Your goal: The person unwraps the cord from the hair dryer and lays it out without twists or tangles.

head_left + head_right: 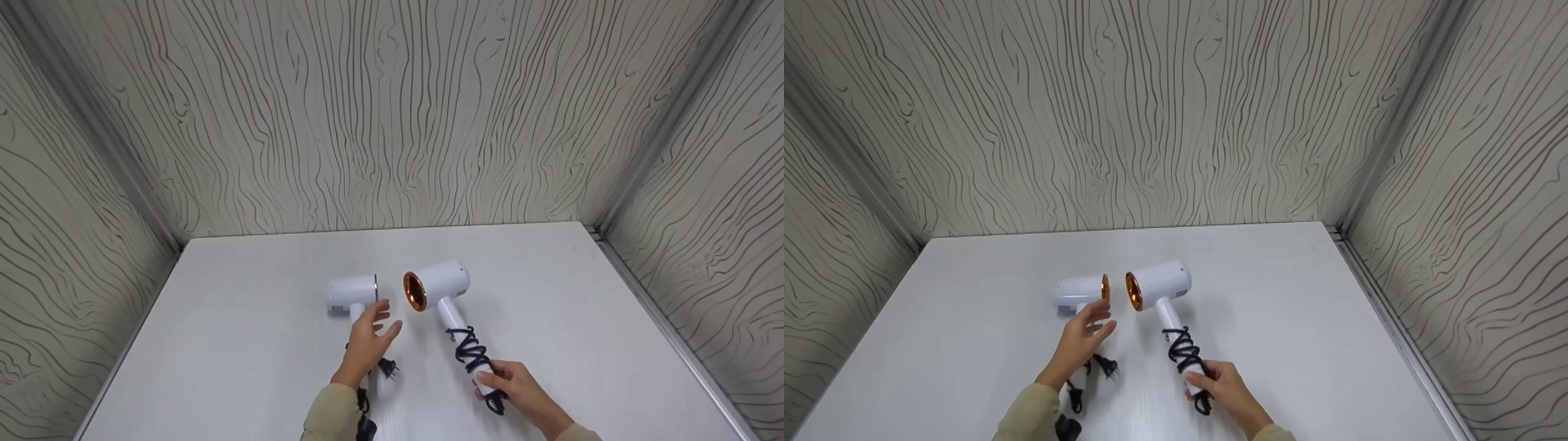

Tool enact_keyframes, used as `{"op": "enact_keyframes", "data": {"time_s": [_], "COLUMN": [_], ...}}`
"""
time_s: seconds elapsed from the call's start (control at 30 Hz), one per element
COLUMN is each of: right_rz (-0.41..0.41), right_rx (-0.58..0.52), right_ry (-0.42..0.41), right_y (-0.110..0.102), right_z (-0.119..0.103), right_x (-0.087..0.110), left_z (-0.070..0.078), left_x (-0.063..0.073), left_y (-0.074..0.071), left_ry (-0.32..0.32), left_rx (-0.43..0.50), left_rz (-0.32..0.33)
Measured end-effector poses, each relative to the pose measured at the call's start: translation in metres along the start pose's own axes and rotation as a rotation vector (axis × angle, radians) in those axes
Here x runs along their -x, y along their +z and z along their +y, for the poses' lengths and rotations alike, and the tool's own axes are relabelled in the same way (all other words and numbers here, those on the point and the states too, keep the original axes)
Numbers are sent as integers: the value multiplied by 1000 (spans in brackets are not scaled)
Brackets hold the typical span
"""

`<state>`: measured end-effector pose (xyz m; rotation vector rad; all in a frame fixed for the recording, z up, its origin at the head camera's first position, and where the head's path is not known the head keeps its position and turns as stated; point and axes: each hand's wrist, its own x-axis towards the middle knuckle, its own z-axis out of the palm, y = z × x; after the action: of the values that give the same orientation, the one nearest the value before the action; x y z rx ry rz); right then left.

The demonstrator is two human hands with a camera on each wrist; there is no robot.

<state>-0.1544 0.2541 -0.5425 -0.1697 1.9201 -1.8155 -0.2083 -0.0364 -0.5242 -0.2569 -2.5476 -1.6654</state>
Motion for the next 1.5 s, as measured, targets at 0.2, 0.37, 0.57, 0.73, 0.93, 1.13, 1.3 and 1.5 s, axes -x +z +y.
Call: {"op": "enact_keyframes", "data": {"time_s": [0.2, 0.37, 0.57, 0.73, 0.93, 1.13, 1.3, 1.5], "right_rz": [-28, -51, -63, -79, -107, -122, -122, -118], "right_rx": [15, 15, 21, 54, 84, 108, 120, 141], "right_ry": [-9, -8, 8, -11, -66, -91, -84, -64], "right_y": [1, 3, 7, 9, 9, 9, 10, 11], "right_z": [2, 3, 1, -1, 0, -1, 0, 1], "right_x": [3, 4, 4, 3, 1, 1, 0, -1], "left_z": [2, 5, 6, 7, 8, 9, 10, 9], "left_x": [-2, -4, -4, -4, -5, -7, -7, -3], "left_y": [3, 4, 4, 1, -1, -2, -3, -5], "left_ry": [-32, -37, -64, -72, -112, -181, -253, -300], "left_rx": [21, 61, 102, 143, 164, 152, 157, 199], "left_rz": [-3, -4, -21, -39, -33, -15, -9, -12]}}
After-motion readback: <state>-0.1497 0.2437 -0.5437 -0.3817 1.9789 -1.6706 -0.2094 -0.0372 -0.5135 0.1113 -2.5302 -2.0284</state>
